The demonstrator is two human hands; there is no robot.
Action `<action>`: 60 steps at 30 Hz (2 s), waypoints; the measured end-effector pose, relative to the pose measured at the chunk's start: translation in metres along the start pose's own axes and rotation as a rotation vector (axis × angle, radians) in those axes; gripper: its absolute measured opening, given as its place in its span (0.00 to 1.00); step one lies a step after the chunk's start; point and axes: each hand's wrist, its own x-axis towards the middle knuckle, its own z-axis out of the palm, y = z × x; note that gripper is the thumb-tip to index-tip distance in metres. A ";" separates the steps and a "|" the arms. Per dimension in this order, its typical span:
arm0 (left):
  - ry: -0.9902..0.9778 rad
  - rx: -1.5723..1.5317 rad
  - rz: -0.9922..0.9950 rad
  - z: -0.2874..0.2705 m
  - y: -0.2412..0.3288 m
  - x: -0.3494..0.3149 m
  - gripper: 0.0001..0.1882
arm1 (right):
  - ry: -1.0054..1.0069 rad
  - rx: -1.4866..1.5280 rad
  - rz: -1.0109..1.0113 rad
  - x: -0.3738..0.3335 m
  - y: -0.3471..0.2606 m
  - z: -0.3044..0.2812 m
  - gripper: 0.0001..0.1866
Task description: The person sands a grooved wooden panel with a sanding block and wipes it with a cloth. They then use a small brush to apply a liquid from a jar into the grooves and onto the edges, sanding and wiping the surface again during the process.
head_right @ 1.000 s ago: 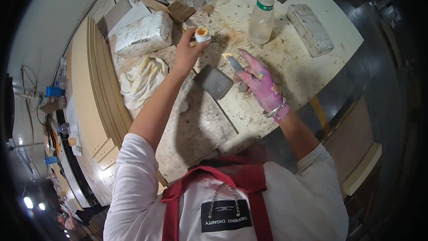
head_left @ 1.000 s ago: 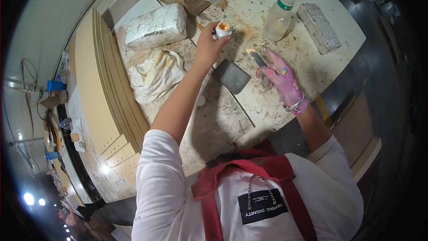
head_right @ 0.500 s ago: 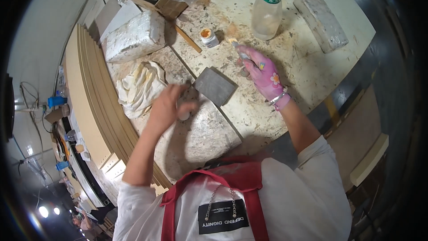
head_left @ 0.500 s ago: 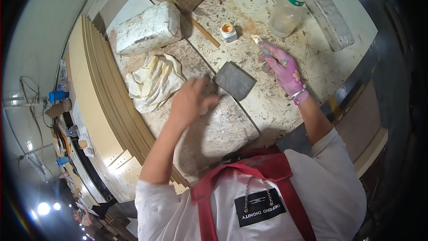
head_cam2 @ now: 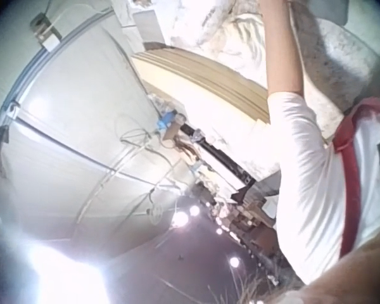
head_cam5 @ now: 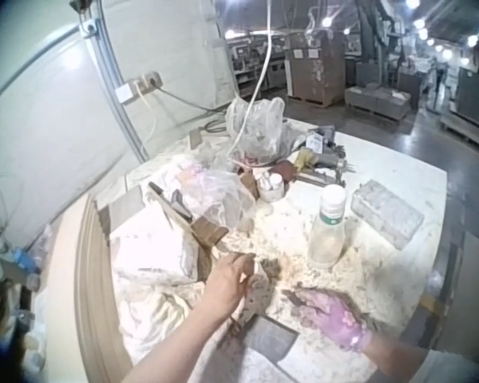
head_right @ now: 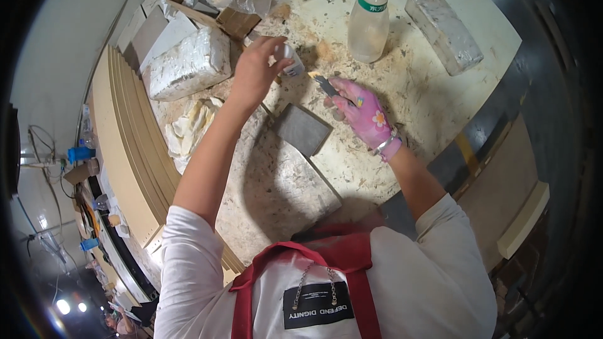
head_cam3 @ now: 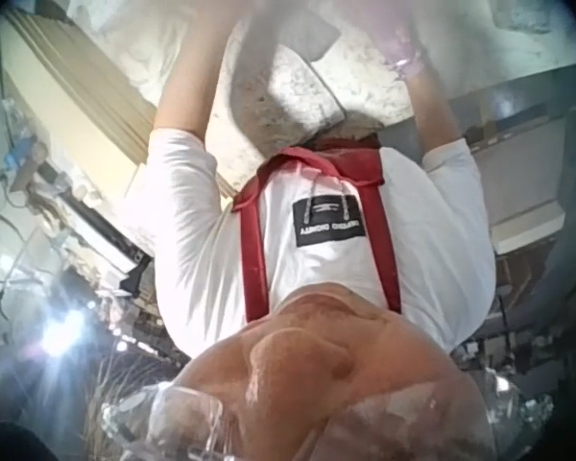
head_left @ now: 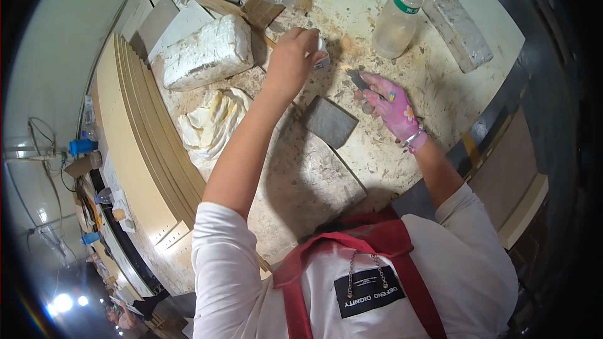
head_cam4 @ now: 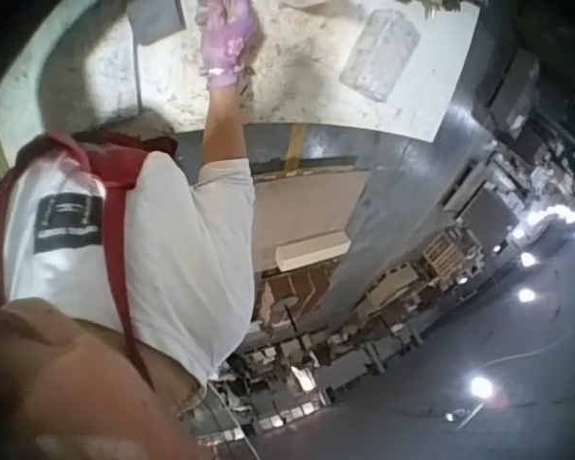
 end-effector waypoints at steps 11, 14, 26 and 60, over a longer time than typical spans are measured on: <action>-0.032 -0.171 -0.101 0.045 -0.021 -0.005 0.21 | 0.029 0.047 -0.073 0.000 0.013 -0.019 0.23; 0.010 -0.279 -0.182 0.046 -0.024 -0.010 0.24 | 0.012 0.009 -0.139 0.019 -0.002 -0.008 0.23; -0.312 0.071 0.251 0.031 0.040 -0.120 0.36 | -0.001 -1.164 -0.787 0.116 0.014 -0.006 0.22; 0.572 0.126 -0.648 -0.311 -0.050 -0.411 0.19 | -0.578 -0.685 -0.591 -0.085 0.041 0.175 0.28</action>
